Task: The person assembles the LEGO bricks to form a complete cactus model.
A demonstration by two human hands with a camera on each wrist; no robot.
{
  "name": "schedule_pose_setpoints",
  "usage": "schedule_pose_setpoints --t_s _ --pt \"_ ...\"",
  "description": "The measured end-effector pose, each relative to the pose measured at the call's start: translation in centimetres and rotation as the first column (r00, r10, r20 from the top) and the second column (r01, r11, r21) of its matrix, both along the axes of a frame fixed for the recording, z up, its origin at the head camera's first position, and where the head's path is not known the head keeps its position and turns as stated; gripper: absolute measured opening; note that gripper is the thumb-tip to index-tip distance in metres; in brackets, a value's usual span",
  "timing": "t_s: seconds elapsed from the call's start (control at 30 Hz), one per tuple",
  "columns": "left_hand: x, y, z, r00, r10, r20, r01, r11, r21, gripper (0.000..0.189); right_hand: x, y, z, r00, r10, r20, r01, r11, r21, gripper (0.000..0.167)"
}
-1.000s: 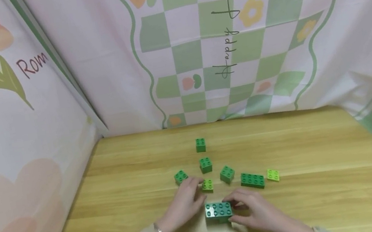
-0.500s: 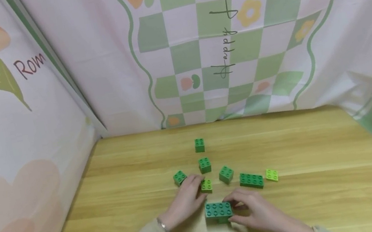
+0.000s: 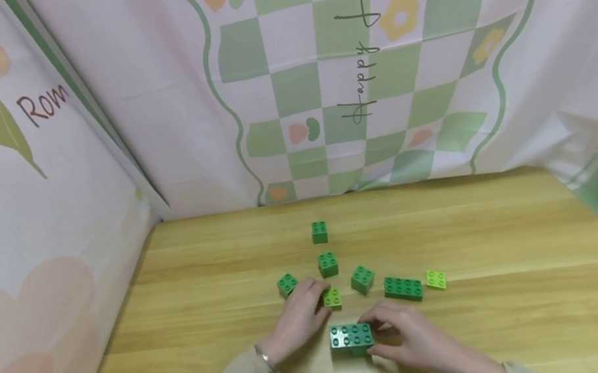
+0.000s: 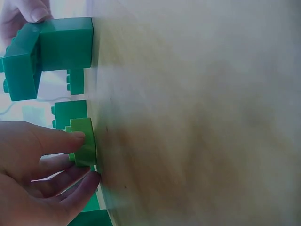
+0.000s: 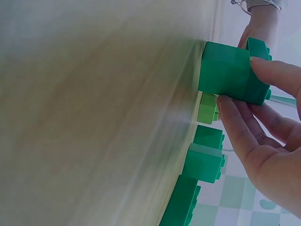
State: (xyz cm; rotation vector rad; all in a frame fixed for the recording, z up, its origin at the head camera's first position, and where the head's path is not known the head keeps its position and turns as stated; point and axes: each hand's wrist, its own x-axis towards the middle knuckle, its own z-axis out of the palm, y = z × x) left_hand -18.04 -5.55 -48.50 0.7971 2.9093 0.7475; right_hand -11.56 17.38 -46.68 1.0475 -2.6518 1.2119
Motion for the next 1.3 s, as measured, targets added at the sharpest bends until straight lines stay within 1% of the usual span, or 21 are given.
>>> schedule_pose_setpoints --t_s 0.13,0.27,0.4,0.57,0.7,0.8,0.9,1.0,1.1,1.3 --pt "0.1 -0.1 0.2 1.0 -0.002 0.022 0.001 0.999 0.037 0.039 0.0 -0.1 0.0 1.0 -0.002 -0.007 0.002 1.0 0.008 0.036" --pt "0.4 -0.5 0.7 0.997 -0.017 0.07 0.009 0.994 0.112 0.037 0.1 -0.1 0.0 1.0 -0.004 -0.015 0.004 1.0 0.01 0.036" --pt "0.8 -1.0 1.4 0.992 -0.034 0.123 0.011 0.983 0.185 0.036 0.0 -0.2 0.0 1.0 -0.005 -0.024 0.005 1.0 0.007 0.036" --pt "1.5 -1.7 2.5 0.986 -0.054 0.16 0.014 0.97 0.241 0.035 0.0 -0.2 0.0 1.0 0.003 -0.011 -0.003 1.0 -0.003 0.036" --pt "2.1 -2.2 3.4 0.979 -0.085 0.184 0.032 0.961 0.274 0.036 0.0 -0.2 0.1 1.0 0.009 -0.002 -0.009 1.0 -0.016 0.036" --pt "2.8 -2.4 4.1 0.975 -0.114 0.192 0.058 0.96 0.274 0.038 0.0 -0.2 0.1 1.0 0.015 0.005 -0.015 1.0 -0.024 0.036" --pt "3.7 -2.5 4.5 0.972 -0.146 0.184 0.093 0.959 0.266 0.038 0.0 -0.2 0.0 1.0 0.021 0.005 -0.021 0.999 -0.026 0.036" --pt "4.3 -2.5 4.7 0.973 -0.174 0.151 0.132 0.957 0.257 0.038 -0.1 -0.1 0.0 1.0 0.021 -0.005 -0.021 1.0 -0.021 0.036" --pt "4.7 -2.4 4.6 0.975 -0.196 0.103 0.166 0.954 0.248 0.037 -0.1 -0.1 -0.1 1.0 0.02 -0.016 -0.021 1.0 -0.015 0.037" --pt "5.1 -2.4 4.3 0.978 -0.202 0.06 0.183 0.954 0.236 0.035 0.0 -0.1 0.0 1.0 0.013 -0.002 -0.013 1.0 -0.008 0.037"
